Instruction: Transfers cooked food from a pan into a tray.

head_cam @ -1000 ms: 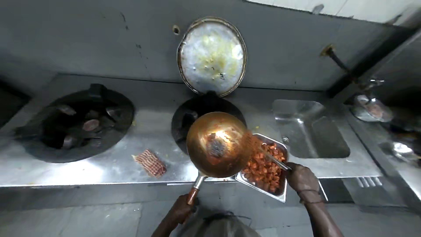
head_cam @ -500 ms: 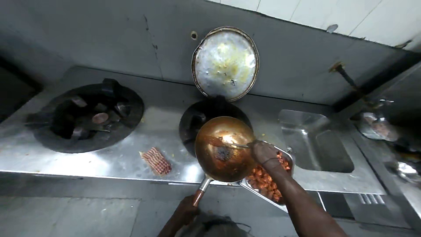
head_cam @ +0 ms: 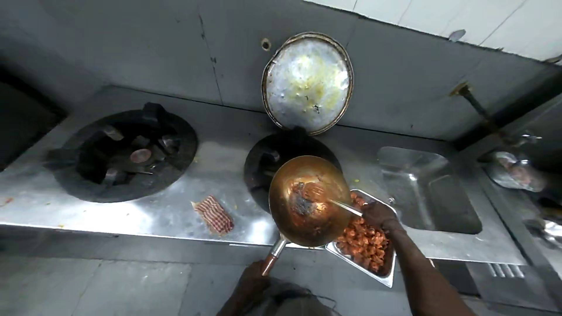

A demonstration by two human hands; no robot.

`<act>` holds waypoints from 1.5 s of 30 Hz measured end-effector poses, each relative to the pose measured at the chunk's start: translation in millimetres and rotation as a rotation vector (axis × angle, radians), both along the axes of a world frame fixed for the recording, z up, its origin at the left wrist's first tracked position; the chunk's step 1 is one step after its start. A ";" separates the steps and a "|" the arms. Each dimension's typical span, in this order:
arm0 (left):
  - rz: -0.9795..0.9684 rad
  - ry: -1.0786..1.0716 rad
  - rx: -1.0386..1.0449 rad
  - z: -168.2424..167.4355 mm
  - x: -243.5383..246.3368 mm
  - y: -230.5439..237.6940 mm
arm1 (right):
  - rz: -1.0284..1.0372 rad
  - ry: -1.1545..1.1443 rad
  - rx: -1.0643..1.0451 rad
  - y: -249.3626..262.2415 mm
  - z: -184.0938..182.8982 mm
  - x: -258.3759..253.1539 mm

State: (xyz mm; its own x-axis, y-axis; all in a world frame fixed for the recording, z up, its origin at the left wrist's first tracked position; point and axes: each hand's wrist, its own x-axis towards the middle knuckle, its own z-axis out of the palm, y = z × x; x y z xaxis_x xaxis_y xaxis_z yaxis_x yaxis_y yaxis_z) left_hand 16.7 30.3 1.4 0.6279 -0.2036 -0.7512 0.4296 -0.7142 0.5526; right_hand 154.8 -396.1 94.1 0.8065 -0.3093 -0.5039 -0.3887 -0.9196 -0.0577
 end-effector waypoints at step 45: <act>0.237 0.020 0.052 19.0 -20.9 1.8 | -0.352 -0.516 -0.278 -31.2 0.2 -290.6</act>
